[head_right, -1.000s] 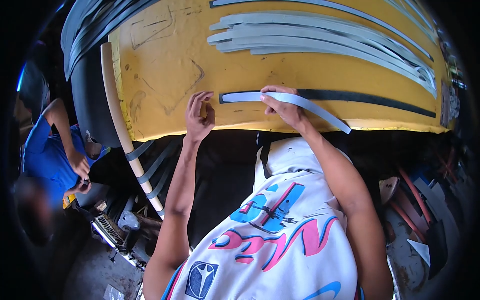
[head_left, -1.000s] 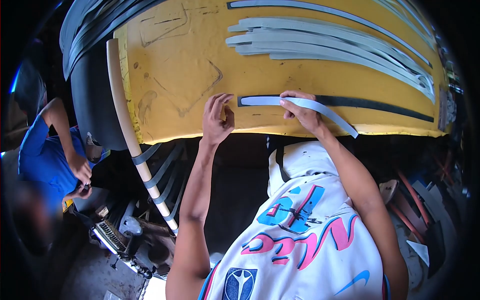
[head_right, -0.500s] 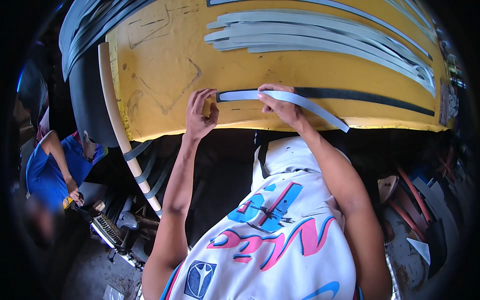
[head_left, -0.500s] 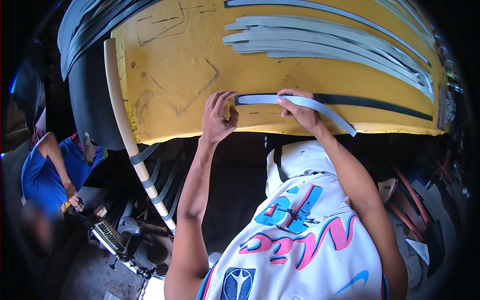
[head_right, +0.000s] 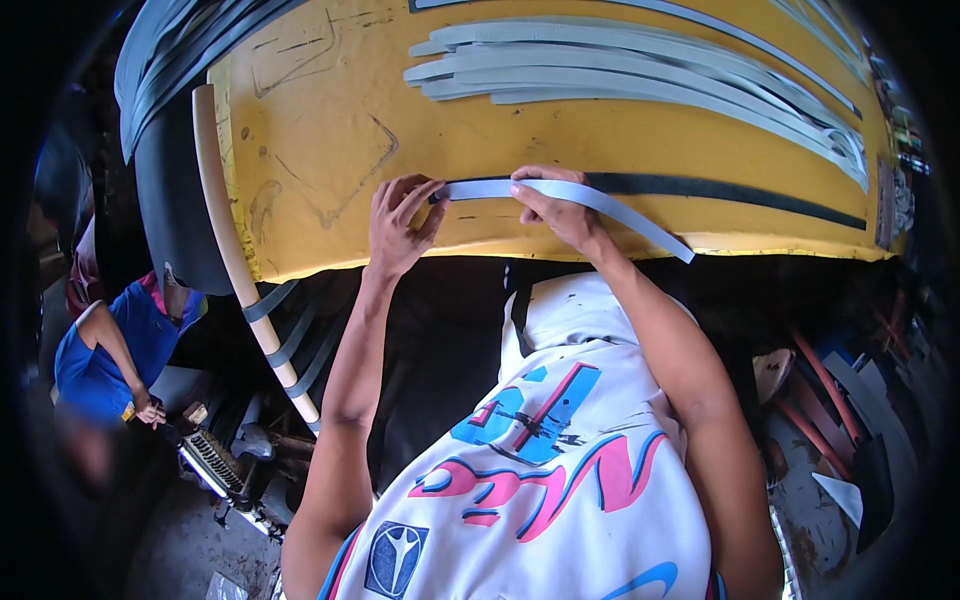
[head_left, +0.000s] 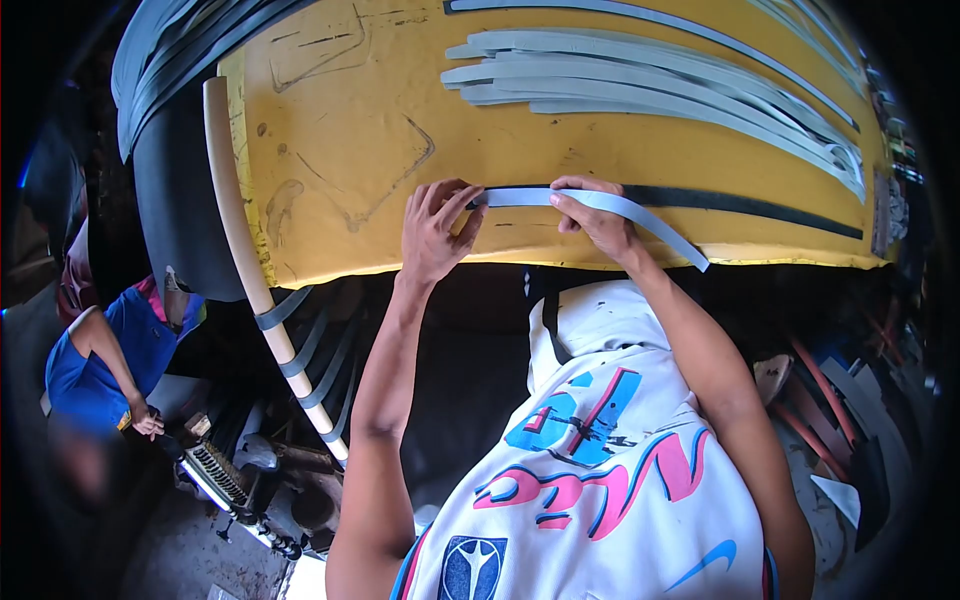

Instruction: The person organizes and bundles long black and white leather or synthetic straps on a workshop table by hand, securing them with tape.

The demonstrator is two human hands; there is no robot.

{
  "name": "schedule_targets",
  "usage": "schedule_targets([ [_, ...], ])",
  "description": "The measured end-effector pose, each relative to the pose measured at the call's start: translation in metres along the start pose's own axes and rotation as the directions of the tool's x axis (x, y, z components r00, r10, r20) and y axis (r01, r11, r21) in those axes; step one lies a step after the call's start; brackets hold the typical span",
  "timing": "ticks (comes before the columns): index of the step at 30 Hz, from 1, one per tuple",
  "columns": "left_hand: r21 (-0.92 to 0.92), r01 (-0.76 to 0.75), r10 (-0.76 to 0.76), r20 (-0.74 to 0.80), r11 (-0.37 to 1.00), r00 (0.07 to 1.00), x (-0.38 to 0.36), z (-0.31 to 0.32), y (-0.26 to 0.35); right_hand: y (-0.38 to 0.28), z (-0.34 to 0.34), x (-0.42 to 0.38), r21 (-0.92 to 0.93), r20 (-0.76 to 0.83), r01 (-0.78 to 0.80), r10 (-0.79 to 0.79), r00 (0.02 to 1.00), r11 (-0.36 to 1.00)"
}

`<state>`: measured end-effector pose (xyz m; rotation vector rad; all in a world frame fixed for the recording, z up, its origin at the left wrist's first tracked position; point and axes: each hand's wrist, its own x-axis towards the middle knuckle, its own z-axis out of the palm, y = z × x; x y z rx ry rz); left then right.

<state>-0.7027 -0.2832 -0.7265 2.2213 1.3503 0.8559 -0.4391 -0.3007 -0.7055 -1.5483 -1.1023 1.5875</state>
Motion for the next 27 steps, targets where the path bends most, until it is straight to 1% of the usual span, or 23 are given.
schedule_targets([
  [7, -0.005, -0.009, 0.009, -0.011, 1.0, 1.0, -0.0011, 0.0017, -0.0021, 0.004, -0.0002, 0.001, 0.005, 0.005, 0.009, -0.009, 1.0, 1.0],
  [12, -0.009, -0.008, 0.008, -0.025, 1.0, 1.0, -0.0003, 0.0016, -0.0003, 0.0025, 0.0005, 0.0006, 0.03, -0.002, -0.016, 0.016, 1.0, 0.999],
  [27, 0.022, -0.036, 0.037, -0.051, 0.999, 0.998, -0.0018, 0.0032, 0.0005, 0.0009, 0.0005, 0.0, 0.007, -0.005, -0.015, 0.015, 1.0, 1.0],
])
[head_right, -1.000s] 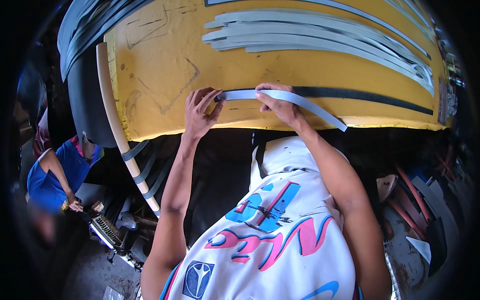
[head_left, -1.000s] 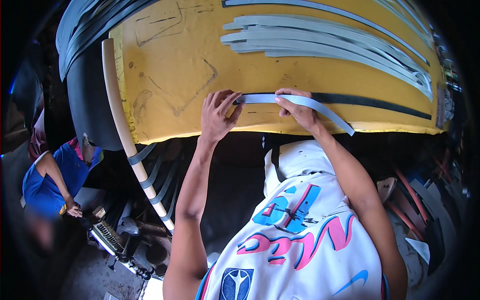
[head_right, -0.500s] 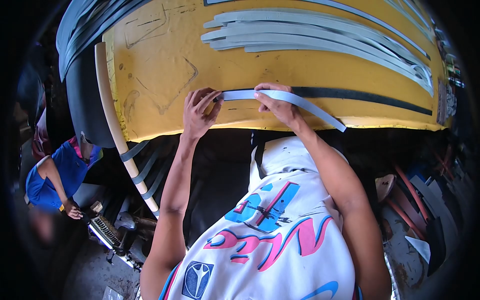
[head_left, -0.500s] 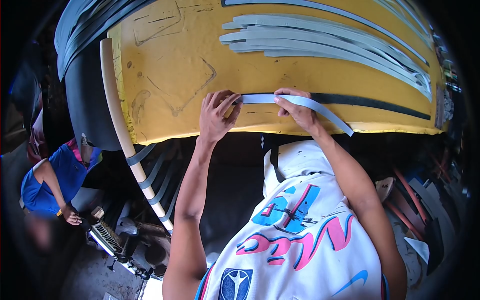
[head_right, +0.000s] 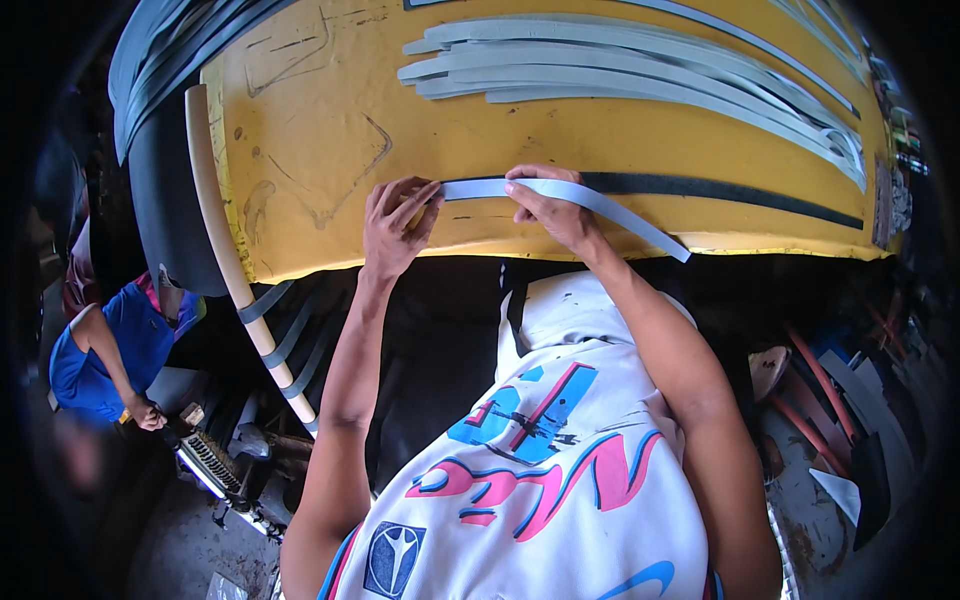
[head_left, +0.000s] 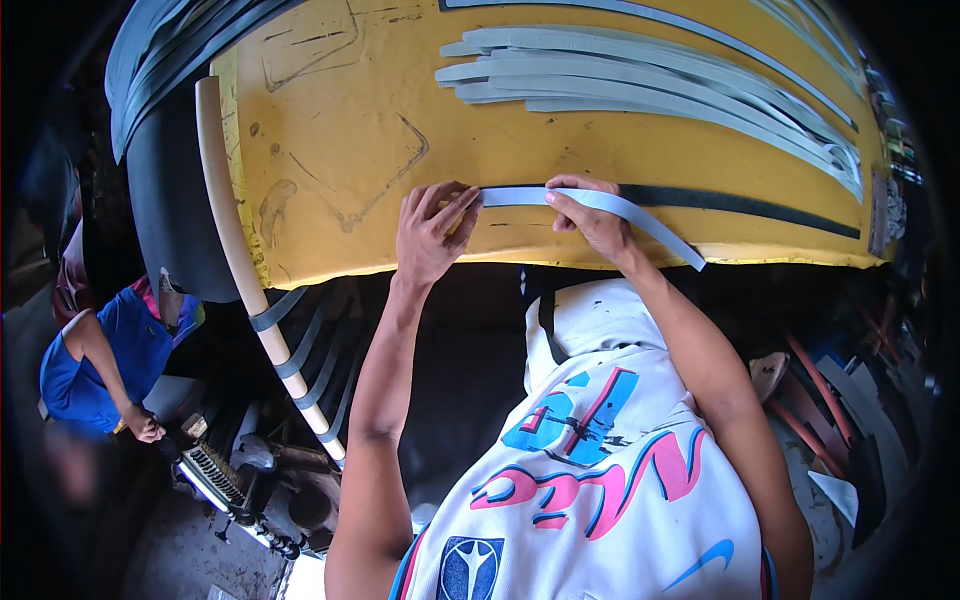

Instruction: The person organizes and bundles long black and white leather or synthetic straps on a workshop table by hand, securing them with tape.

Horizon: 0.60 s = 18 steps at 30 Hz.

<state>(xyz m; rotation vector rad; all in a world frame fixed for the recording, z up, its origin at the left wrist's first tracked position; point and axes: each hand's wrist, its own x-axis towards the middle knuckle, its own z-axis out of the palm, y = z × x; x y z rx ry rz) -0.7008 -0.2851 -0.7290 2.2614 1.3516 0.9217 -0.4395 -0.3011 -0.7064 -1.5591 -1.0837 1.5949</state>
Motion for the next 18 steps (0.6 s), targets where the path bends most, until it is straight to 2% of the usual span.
schedule_targets([
  [7, 0.034, -0.029, 0.03, -0.024, 0.999, 0.999, 0.0, 0.001, 0.002, -0.001, 0.001, 0.0, 0.014, -0.007, 0.003, -0.003, 1.0, 1.0],
  [13, 0.067, -0.051, 0.053, -0.038, 0.996, 0.998, -0.001, 0.001, 0.002, -0.007, -0.009, -0.004, 0.097, 0.015, -0.048, 0.046, 0.999, 0.994],
  [15, 0.073, -0.05, 0.053, -0.043, 0.996, 0.998, -0.001, 0.001, 0.002, -0.001, -0.018, -0.008, 0.471, -0.054, -0.166, 0.216, 0.975, 0.867],
  [16, 0.075, -0.051, 0.055, -0.045, 0.996, 0.998, -0.001, 0.002, 0.002, 0.003, -0.024, -0.011, 0.56, -0.027, -0.182, 0.237, 0.971, 0.808],
  [18, 0.071, -0.049, 0.052, -0.042, 0.996, 0.998, -0.001, 0.002, 0.001, 0.004, -0.034, -0.022, 0.553, -0.053, -0.17, 0.238, 0.97, 0.816],
])
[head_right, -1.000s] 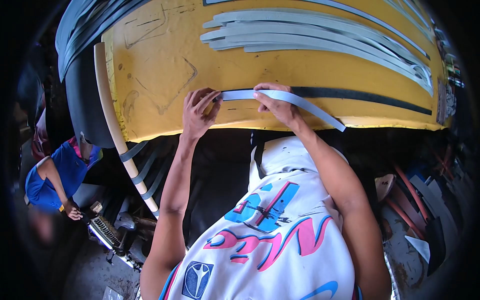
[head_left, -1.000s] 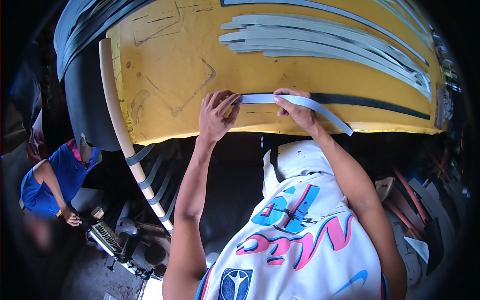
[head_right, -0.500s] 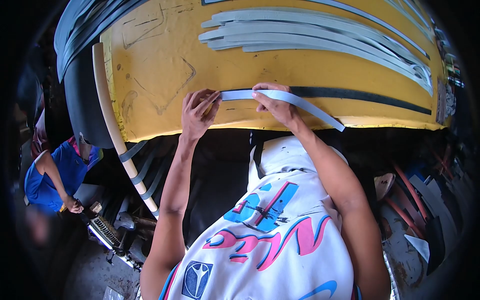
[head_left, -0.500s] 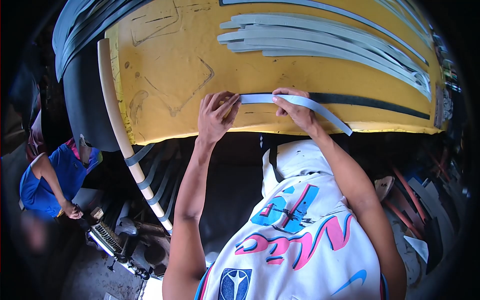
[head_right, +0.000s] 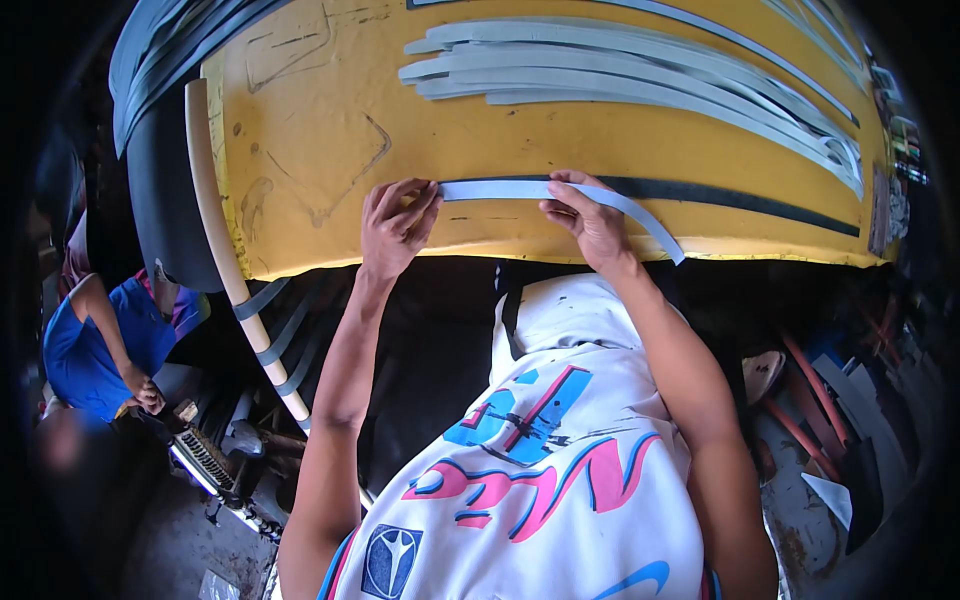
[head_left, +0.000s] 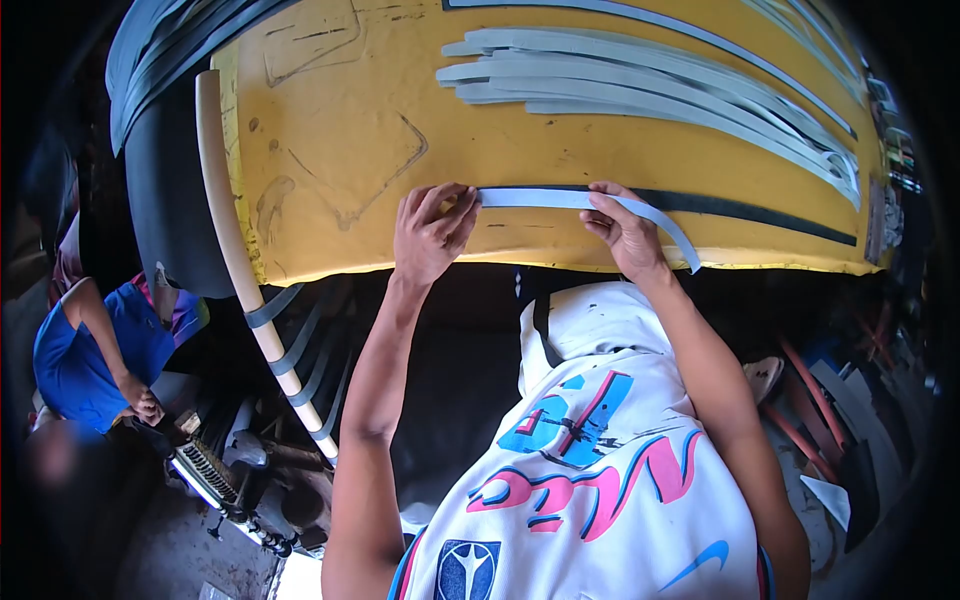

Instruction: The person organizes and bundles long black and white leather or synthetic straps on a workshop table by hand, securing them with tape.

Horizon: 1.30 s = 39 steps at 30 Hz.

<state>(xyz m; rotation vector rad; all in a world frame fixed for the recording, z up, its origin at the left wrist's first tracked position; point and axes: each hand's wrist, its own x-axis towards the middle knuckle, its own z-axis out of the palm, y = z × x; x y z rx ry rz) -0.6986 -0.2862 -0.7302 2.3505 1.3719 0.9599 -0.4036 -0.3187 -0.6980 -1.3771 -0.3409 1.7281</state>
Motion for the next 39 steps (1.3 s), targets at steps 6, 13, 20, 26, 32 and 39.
schedule_targets([
  [6, -0.022, 0.01, -0.011, -0.02, 1.0, 1.0, 0.001, 0.001, 0.001, -0.008, -0.006, -0.011, -0.427, -0.019, 0.205, -0.235, 0.972, 0.881],
  [13, -0.033, 0.007, -0.008, -0.035, 0.999, 0.999, 0.001, 0.002, 0.0, -0.001, -0.003, -0.004, -0.425, -0.076, 0.2, -0.255, 0.964, 0.883],
  [20, -0.026, -0.011, 0.01, -0.046, 1.0, 0.999, 0.0, 0.004, 0.0, -0.001, -0.002, -0.001, -0.39, -0.096, 0.168, -0.222, 0.97, 0.905],
  [26, -0.033, -0.015, 0.013, -0.045, 0.999, 0.999, 0.002, 0.003, 0.001, 0.003, -0.003, 0.004, -0.435, -0.082, 0.221, -0.283, 0.956, 0.873],
  [32, -0.036, -0.002, 0.001, -0.033, 0.999, 0.999, 0.002, 0.003, 0.002, 0.001, -0.003, 0.004, -0.47, -0.071, 0.207, -0.27, 0.96, 0.858],
  [39, -0.045, -0.002, 0.001, -0.031, 0.999, 1.0, 0.002, 0.002, 0.003, 0.003, -0.005, 0.006, -0.482, -0.068, 0.221, -0.287, 0.955, 0.848],
])
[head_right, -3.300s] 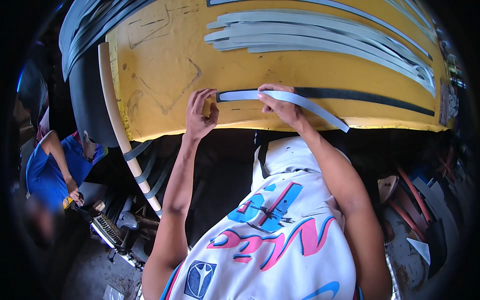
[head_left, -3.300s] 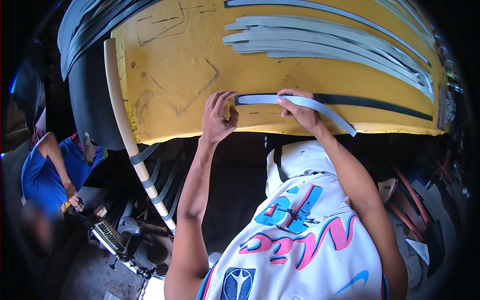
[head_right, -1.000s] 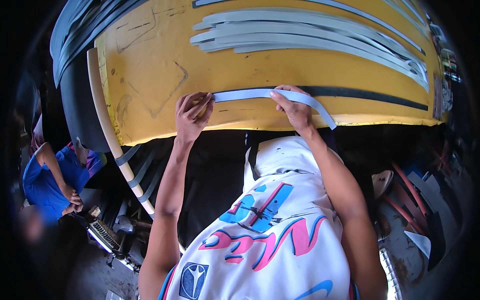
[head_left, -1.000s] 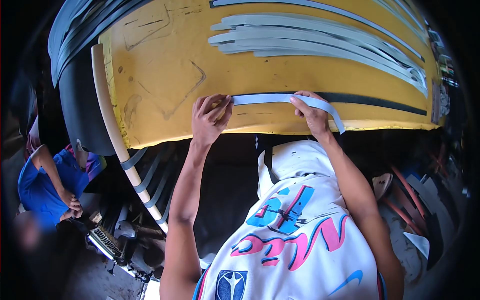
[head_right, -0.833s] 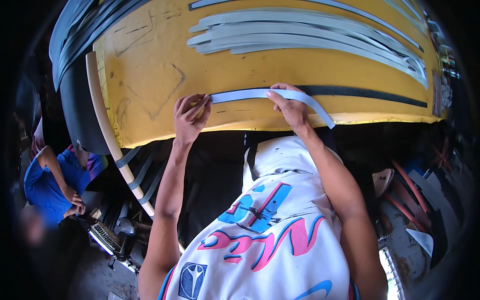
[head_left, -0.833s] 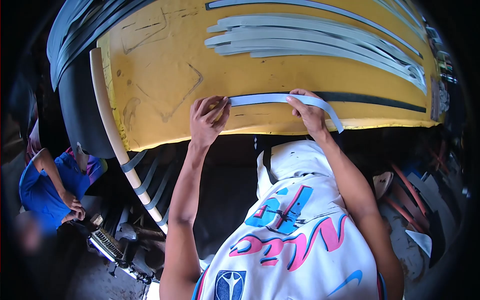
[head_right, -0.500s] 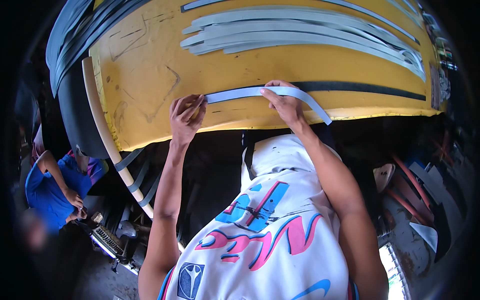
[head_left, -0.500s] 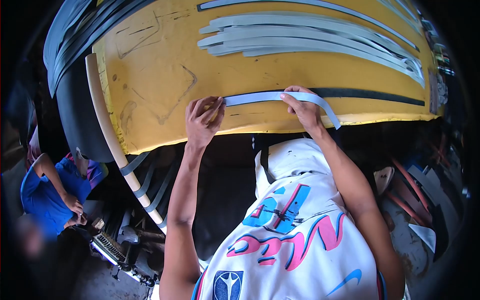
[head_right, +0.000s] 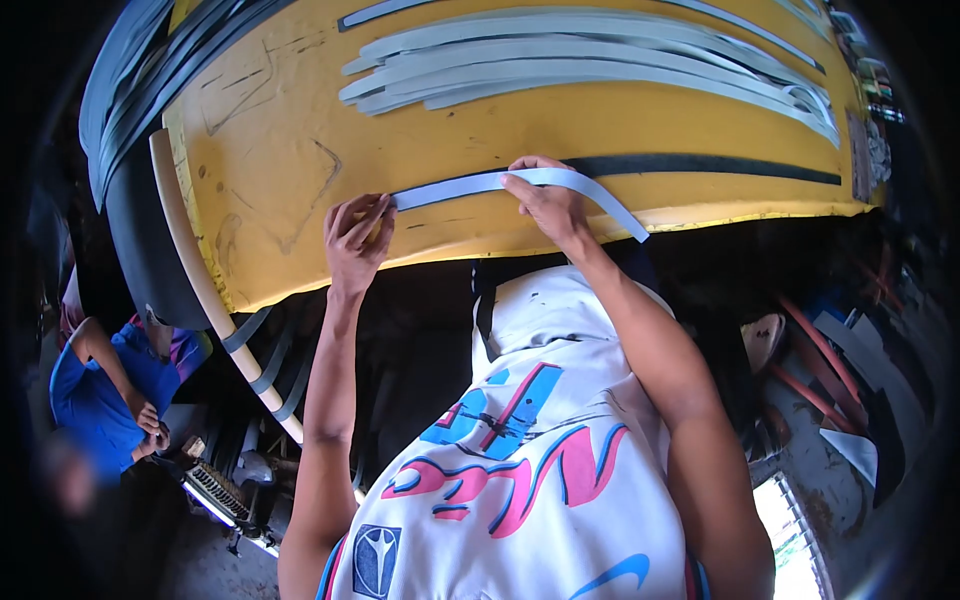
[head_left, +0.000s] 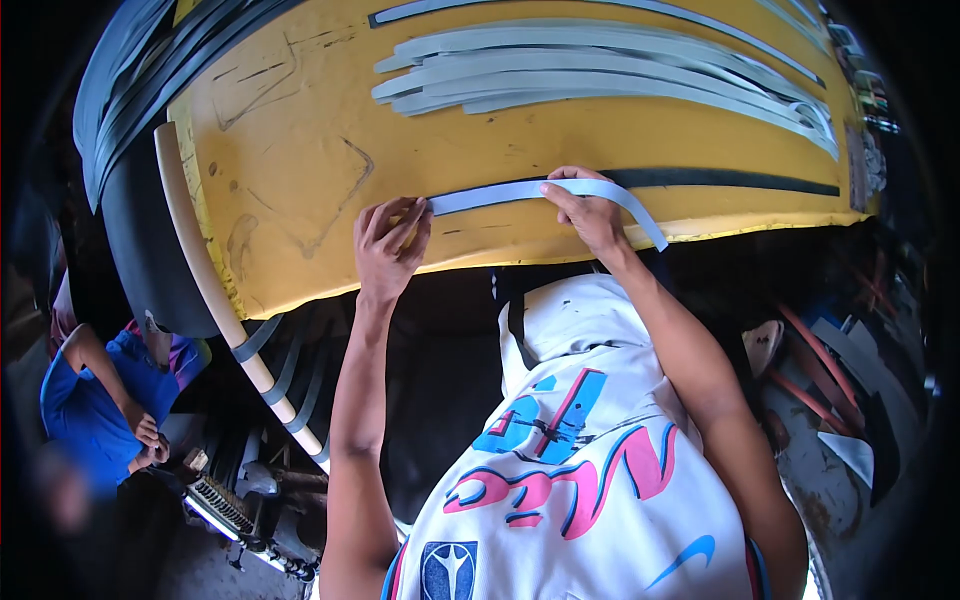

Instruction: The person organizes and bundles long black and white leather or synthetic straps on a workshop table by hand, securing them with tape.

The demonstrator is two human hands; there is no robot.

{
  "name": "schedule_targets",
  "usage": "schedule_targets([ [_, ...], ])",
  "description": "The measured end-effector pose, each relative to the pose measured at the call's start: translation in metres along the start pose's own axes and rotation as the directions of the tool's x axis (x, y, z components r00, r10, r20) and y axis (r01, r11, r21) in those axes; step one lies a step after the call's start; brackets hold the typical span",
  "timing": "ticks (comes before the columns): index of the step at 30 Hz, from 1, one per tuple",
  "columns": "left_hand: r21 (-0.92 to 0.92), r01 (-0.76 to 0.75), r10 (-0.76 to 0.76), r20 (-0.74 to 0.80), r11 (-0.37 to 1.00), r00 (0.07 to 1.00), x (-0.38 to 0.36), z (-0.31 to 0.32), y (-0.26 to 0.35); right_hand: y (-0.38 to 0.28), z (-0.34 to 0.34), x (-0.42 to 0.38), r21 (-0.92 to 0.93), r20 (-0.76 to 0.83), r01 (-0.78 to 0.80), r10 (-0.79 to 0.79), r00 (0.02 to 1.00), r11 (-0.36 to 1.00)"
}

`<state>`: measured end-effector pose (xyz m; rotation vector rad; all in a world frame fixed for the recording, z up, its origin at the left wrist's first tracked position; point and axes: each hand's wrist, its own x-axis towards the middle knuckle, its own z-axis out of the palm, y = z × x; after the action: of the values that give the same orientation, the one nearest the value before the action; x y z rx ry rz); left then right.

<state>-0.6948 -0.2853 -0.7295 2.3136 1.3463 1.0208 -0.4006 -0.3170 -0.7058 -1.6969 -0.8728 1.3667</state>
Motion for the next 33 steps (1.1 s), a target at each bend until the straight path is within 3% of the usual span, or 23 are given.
schedule_targets([
  [11, 0.01, -0.012, 0.012, -0.001, 1.0, 1.0, 0.0, -0.001, 0.002, 0.003, 0.0, 0.004, -0.036, 0.008, -0.008, 0.008, 1.0, 0.999],
  [14, 0.05, 0.029, -0.032, 0.057, 0.998, 0.998, 0.003, -0.004, 0.006, 0.002, 0.0, 0.003, -0.034, 0.01, -0.022, 0.023, 1.0, 0.999],
  [19, 0.095, -0.037, 0.022, 0.153, 0.995, 0.988, 0.0, -0.006, 0.002, 0.004, 0.001, 0.004, -0.029, 0.0, -0.019, 0.019, 1.0, 0.999],
  [33, 0.095, -0.018, 0.003, 0.154, 0.995, 0.988, 0.002, -0.006, 0.004, 0.004, 0.004, 0.006, -0.059, -0.033, -0.028, 0.026, 0.999, 0.998],
])
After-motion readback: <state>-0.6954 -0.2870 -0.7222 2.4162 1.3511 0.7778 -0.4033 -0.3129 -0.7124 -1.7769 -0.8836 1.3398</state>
